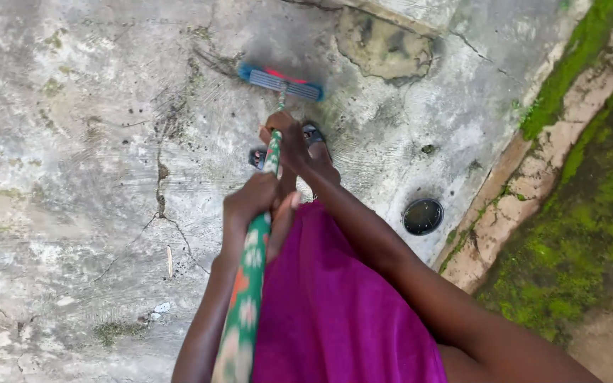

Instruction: The person scrubs a concrete floor with a long-handled brush, moving a small green container and a bucket aside to reach different areas.

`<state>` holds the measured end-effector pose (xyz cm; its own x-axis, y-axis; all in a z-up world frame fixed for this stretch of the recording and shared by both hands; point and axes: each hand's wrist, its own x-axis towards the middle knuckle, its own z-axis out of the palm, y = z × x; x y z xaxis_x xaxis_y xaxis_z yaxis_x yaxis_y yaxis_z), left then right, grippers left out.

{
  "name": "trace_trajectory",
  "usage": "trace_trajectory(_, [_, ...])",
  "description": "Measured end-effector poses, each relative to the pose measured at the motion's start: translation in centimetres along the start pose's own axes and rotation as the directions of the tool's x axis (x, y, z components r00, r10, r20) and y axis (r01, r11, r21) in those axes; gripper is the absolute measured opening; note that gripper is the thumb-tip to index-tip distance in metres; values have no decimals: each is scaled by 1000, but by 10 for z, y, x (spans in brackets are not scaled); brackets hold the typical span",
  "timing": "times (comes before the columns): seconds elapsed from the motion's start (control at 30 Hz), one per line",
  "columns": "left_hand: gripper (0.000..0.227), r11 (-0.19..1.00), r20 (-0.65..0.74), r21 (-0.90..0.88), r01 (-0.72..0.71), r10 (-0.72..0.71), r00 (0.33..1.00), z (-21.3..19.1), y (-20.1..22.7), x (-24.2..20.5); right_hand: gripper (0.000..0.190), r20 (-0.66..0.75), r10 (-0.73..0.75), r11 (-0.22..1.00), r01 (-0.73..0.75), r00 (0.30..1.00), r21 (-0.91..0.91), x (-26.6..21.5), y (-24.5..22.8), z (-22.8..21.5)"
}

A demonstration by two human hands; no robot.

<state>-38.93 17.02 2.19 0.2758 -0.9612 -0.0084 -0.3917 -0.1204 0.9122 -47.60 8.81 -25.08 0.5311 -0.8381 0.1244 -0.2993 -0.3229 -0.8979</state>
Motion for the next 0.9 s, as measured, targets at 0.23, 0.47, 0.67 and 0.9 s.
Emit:
trace_trajectory(0.23, [42,964,82,-215,-158,179,981,72,27,19,21,-167,-21,991,-2,986,-135,-6,68,-93])
trace_trajectory(0.47, [38,949,103,-218,-229,256,961,181,-103,-23,25,-159,42,994,-57,986,-92,-31,148,-88])
trace_trajectory(0.67, [32,985,5,-161,-58,59,998,64,-12,-43,21,71,19,981,-32,997,189,-65,86,-9])
trace_trajectory(0.9, [36,991,-117,-114,-64,51,992,19,54,-78,33,285,-315,949,297,905,105,-50,-3,-26])
